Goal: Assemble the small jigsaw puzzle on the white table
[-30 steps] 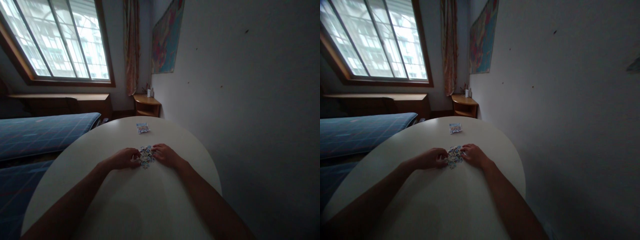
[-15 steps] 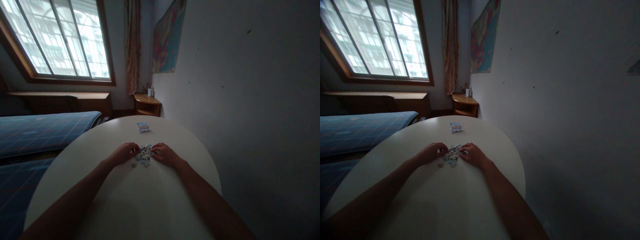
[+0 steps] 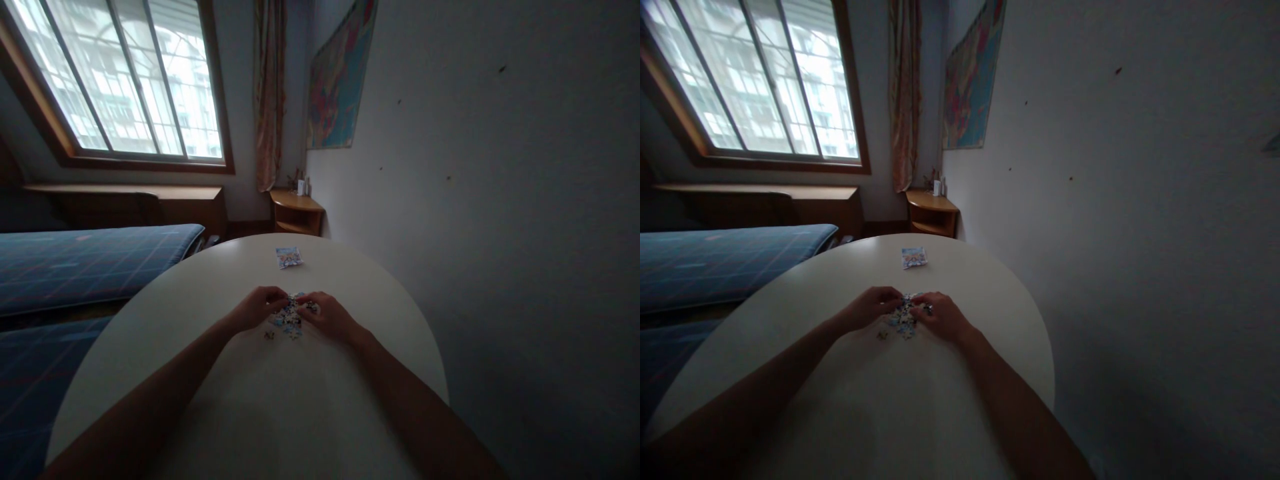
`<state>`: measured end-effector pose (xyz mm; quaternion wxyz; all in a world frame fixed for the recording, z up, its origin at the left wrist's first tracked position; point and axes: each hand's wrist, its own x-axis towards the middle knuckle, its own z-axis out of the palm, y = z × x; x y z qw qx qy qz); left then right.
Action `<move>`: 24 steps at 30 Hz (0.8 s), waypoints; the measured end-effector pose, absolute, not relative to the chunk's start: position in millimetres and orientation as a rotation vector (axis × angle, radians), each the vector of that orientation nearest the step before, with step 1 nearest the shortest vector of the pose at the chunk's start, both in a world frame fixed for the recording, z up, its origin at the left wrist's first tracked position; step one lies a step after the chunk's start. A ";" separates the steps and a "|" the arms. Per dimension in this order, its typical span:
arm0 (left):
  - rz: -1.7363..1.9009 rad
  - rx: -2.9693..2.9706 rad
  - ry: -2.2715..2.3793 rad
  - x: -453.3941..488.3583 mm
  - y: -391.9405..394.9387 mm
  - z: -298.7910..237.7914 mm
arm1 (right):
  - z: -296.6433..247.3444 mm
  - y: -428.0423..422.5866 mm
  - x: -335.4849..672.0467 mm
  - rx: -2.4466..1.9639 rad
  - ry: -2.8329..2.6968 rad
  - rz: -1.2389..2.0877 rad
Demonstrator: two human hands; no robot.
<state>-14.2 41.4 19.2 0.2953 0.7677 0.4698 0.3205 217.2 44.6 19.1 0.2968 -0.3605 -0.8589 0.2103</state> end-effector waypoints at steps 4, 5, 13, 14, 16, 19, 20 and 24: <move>0.887 2.000 1.215 -4.5 39.6 15.9 | 15.5 41.0 206.1 -0.947 -2.127 0.820; 0.906 1.967 1.215 -1.9 39.2 14.9 | 13.9 42.1 204.7 -0.949 -2.084 0.866; 0.811 2.050 1.340 -12.4 39.6 19.5 | 12.1 56.7 215.0 -1.033 -1.962 0.813; 0.752 2.102 1.402 -18.9 40.1 21.0 | 13.4 60.4 218.3 -1.088 -1.945 0.740; 0.633 2.145 1.506 -31.4 41.1 22.8 | 16.6 70.1 225.0 -1.233 -1.943 0.598; 0.517 2.188 1.557 -42.0 41.6 22.3 | 19.8 87.1 232.4 -1.460 -1.972 0.475; 0.498 2.199 1.562 -43.0 41.3 21.7 | 19.7 92.0 233.6 -1.520 -1.969 0.455; 0.439 2.260 1.572 -41.6 39.6 18.6 | 11.8 100.5 235.2 -1.664 -1.915 0.420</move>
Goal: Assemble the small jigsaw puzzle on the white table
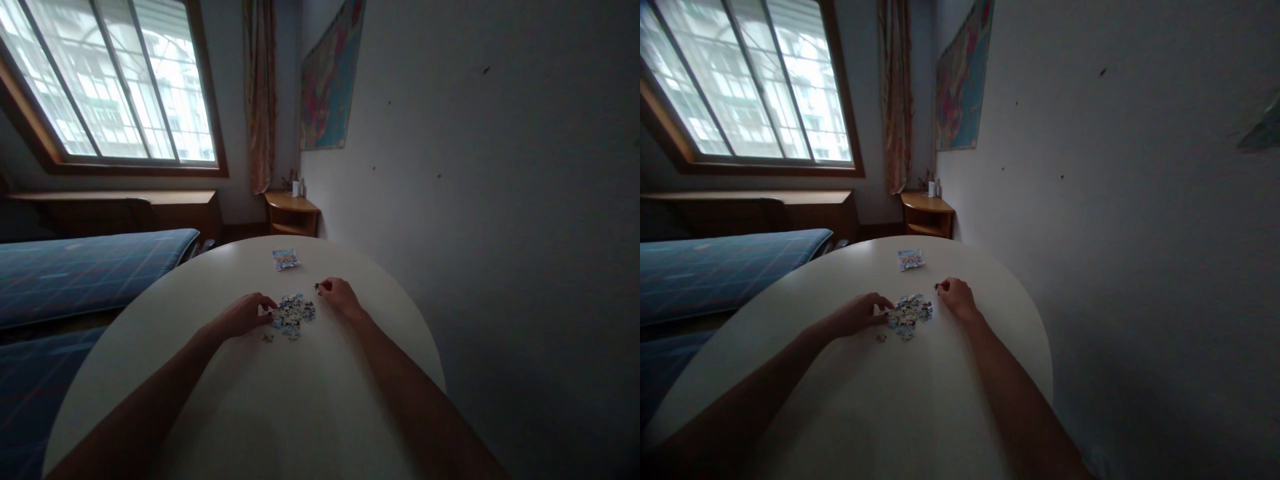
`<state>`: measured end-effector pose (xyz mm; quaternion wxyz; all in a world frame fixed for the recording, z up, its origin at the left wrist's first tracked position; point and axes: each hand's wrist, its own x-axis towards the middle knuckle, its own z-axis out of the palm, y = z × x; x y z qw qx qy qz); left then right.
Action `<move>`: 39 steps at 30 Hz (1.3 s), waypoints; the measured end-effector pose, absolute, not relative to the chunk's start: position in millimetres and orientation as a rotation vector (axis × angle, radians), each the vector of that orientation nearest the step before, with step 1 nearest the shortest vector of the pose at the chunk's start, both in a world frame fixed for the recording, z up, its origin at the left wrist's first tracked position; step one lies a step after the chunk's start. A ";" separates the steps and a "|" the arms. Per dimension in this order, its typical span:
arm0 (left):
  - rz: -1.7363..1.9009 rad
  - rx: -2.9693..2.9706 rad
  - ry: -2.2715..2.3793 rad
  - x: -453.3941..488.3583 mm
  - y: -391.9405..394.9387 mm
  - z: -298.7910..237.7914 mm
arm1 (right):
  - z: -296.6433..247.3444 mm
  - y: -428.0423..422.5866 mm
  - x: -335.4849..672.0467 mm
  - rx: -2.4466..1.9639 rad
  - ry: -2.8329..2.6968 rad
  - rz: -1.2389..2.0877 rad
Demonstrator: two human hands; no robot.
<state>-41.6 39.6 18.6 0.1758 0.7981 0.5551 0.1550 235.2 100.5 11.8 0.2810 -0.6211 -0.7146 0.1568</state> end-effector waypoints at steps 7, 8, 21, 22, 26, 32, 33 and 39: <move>0.399 2.356 1.413 -43.4 42.8 11.4 | 3.0 88.6 243.5 -1.662 -1.943 0.368; 0.402 2.362 1.408 -43.7 43.0 10.7 | 3.7 86.7 244.6 -1.679 -1.962 0.331; 0.405 2.354 1.426 -37.5 35.3 17.7 | 11.7 73.6 250.6 -1.778 -2.143 0.228; 0.410 2.343 1.423 -38.0 35.8 18.7 | 12.2 73.3 250.2 -1.780 -2.164 0.217; 0.507 2.321 1.483 -43.2 39.5 21.9 | 12.8 70.5 249.6 -1.740 -2.219 0.153; 0.608 2.371 1.817 -50.3 39.6 24.5 | 17.4 60.5 242.1 -1.402 -2.280 0.149; 0.604 2.383 1.850 -51.0 38.7 24.6 | 17.8 58.1 237.9 -1.269 -2.325 0.185; 0.481 2.425 1.868 -53.4 37.0 25.0 | 11.6 45.6 210.5 -0.822 -2.545 0.220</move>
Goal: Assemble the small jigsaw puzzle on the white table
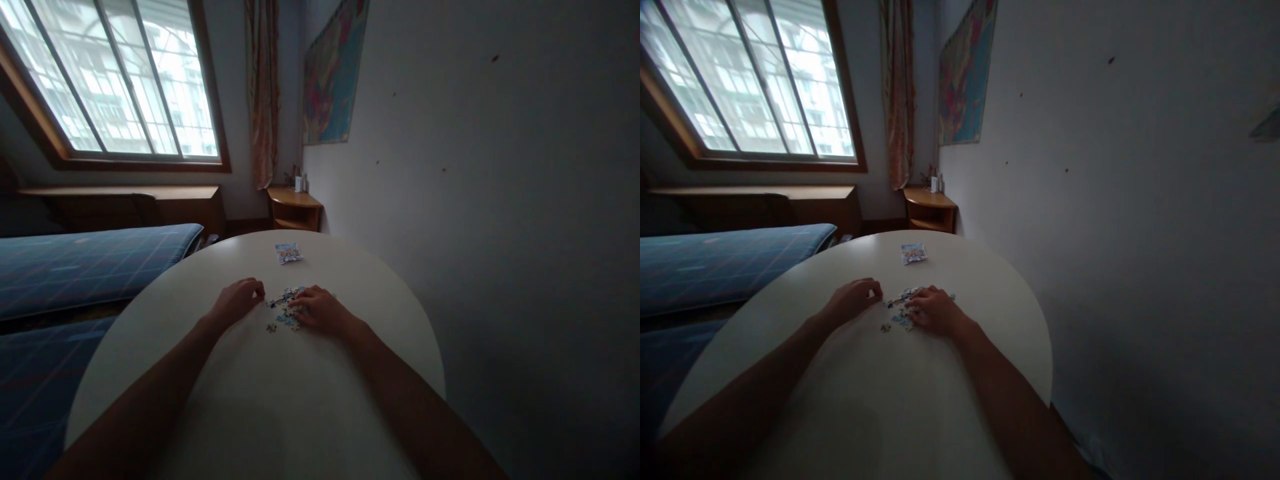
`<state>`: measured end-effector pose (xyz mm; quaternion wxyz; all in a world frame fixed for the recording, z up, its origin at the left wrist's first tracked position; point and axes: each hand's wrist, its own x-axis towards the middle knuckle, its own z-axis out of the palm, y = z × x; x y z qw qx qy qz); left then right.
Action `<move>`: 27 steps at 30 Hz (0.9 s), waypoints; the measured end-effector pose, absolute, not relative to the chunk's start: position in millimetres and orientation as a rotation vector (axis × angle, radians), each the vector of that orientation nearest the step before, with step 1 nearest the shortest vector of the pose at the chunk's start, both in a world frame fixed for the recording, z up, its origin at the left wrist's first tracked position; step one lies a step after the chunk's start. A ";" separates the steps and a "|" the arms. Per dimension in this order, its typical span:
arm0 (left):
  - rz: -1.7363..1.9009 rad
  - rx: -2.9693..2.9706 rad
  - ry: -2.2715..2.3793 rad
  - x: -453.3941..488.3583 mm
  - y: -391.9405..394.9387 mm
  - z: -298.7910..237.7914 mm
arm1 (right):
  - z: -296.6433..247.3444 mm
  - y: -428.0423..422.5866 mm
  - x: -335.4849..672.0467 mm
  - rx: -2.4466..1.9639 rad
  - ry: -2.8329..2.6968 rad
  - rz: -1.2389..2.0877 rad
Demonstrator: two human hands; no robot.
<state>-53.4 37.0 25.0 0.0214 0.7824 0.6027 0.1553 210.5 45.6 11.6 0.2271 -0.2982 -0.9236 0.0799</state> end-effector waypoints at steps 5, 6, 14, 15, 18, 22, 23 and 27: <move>0.392 2.376 1.859 -50.8 37.8 25.4 | 9.1 45.0 209.7 -0.836 -2.576 0.139; 0.383 2.365 1.860 -50.0 37.5 25.5 | 9.4 45.7 210.6 -0.845 -2.570 0.134; 0.477 2.387 1.808 -46.6 37.5 21.1 | 13.3 57.2 220.1 -1.043 -2.375 0.249; 0.501 2.409 1.772 -46.2 38.6 18.8 | 14.2 58.6 223.1 -1.067 -2.342 0.267; 0.540 2.451 1.664 -44.9 42.8 10.4 | 16.9 61.8 233.6 -1.109 -2.276 0.305; 0.610 2.406 1.613 -44.1 47.0 3.1 | 17.9 63.7 244.6 -1.127 -2.313 0.388; 0.631 2.406 1.603 -44.0 47.4 2.8 | 17.9 63.6 246.2 -1.129 -2.331 0.410; 0.703 2.402 1.612 -44.1 48.5 6.1 | 18.1 62.5 248.7 -1.148 -2.387 0.409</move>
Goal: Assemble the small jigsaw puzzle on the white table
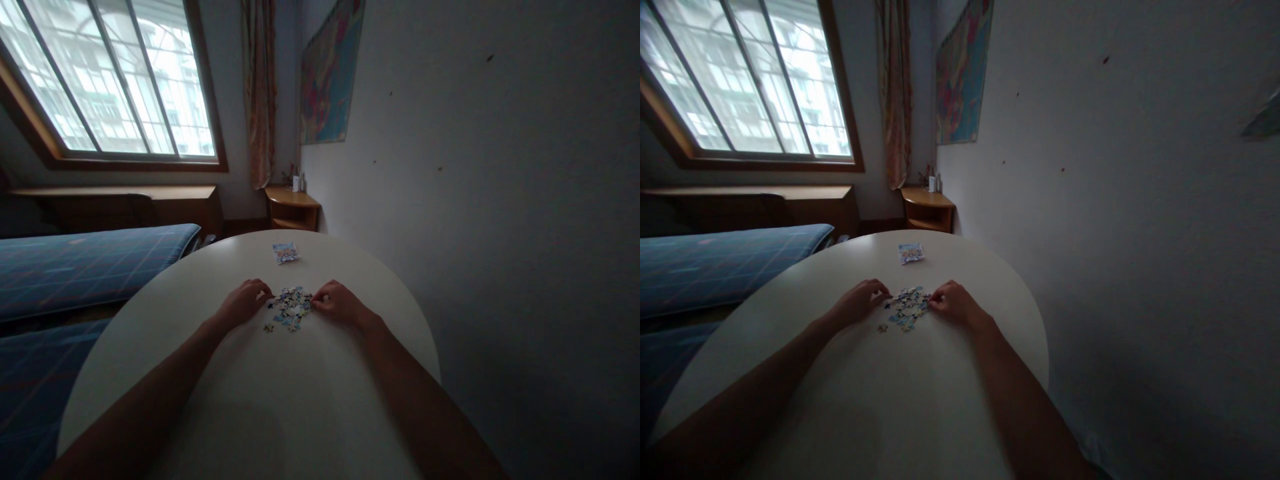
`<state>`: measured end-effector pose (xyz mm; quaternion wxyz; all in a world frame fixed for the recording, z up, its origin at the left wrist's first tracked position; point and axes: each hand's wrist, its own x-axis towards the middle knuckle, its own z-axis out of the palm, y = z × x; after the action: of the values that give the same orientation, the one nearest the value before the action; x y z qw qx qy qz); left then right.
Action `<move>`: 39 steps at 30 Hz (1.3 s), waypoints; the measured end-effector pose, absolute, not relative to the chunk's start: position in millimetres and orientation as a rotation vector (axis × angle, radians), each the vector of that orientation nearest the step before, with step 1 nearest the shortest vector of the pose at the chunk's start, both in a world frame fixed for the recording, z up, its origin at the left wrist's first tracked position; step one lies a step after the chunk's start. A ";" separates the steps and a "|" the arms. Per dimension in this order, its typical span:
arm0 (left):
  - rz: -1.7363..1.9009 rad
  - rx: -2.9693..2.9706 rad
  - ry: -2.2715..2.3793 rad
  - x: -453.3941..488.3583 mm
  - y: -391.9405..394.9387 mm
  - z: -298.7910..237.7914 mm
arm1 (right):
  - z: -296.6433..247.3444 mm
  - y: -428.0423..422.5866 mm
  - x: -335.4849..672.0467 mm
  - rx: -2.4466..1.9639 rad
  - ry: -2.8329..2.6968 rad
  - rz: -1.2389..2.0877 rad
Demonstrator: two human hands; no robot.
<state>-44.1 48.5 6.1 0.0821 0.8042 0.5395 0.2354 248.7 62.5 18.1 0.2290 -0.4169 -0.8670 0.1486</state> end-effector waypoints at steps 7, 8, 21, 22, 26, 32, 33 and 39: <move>0.575 2.371 1.457 -45.7 51.8 6.3 | 14.3 59.9 237.7 -1.126 -2.427 0.234; 0.562 2.374 1.454 -45.4 51.7 5.6 | 12.7 58.5 234.0 -1.110 -2.432 0.220; 0.631 2.498 1.383 -31.3 41.2 4.9 | 8.8 37.6 202.4 -0.989 -2.481 0.122; 0.630 2.509 1.368 -30.2 40.8 4.7 | 10.5 37.0 202.1 -0.988 -2.490 0.114; 0.598 2.531 1.372 -26.5 38.1 8.5 | 16.8 34.2 199.5 -0.978 -2.560 0.017; 0.587 2.552 1.359 -24.7 33.9 11.7 | 20.0 32.7 194.8 -1.018 -2.606 -0.105; 0.596 2.552 1.356 -24.9 34.0 10.7 | 19.4 33.5 194.6 -1.034 -2.595 -0.103; 0.637 2.505 1.321 -26.2 37.7 8.8 | 14.1 43.3 199.6 -1.163 -2.421 0.062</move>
<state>-26.2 37.7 8.8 0.1189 0.8569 0.4519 0.2179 199.6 43.3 14.1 0.2256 -0.4218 -0.8779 0.0224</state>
